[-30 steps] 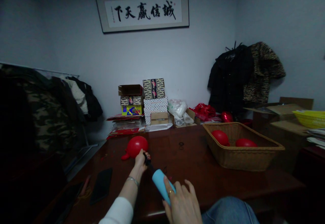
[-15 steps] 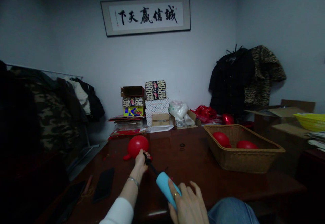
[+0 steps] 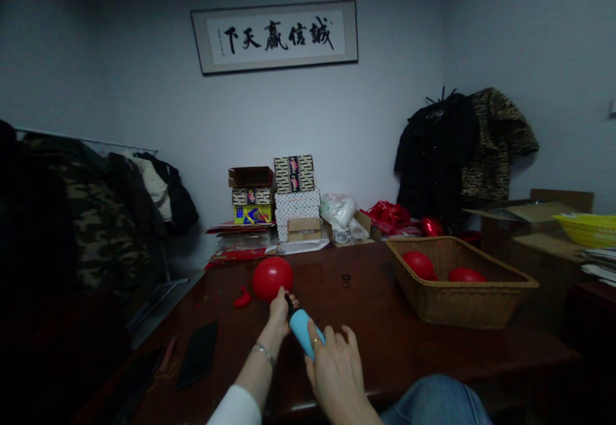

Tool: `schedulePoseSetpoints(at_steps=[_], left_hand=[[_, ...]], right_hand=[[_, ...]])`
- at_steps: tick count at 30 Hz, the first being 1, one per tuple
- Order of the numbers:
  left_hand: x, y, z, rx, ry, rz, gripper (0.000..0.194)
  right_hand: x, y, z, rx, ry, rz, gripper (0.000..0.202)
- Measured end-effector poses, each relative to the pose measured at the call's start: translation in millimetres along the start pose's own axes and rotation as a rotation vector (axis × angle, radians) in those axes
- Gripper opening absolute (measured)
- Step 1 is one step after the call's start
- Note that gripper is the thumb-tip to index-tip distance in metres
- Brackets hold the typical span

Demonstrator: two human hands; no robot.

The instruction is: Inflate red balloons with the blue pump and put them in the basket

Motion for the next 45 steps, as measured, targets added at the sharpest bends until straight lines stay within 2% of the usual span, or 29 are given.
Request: schedulePoseSetpoints(at_steps=[3,13,19,26,30,35,40,45], left_hand=[[-3,-1.3,1,-0.037,0.028,-0.013,0.025],[-9,-9.8,-3,-0.057,0.05,-0.012,0.025],[-16,-22.6,-14,-0.075,0.087,0.012,0.023],[-35,-34.6,-20,-0.04,0.111,0.035,0.025],[-37,-30.8,-17,-0.058,0.112,0.047,0.026],[-38,-19.5,-12,-0.024,0.132,0.037,0.025],[-36,-10.3,-5,-0.008,0.137,0.014,0.026],[-21,-4.5,0,-0.025,0.104,-0.005,0.026]], right_hand=[[2,1,-1,-0.007,-0.001,-0.008,0.051],[8,5,4,-0.021,-0.025,-0.011,0.053],[0,10,24,-0.026,-0.065,-0.03,0.056],[-12,16,52,-0.112,-0.152,0.042,0.065],[-15,14,57,-0.157,-0.173,0.07,0.066],[-16,5,52,-0.155,-0.159,0.076,0.062],[-13,-2,37,-0.124,-0.118,0.023,0.055],[-5,-2,15,-0.042,-0.06,-0.004,0.051]])
Point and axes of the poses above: each hand's wrist, its own z-axis away from the middle knuckle, its own y-axis out of the palm, x = y × z, the point moved 1 cm from there along -z, towards the middle knuckle, and after that the axes turned 12 degrees about -y, right-handed, at the moved point
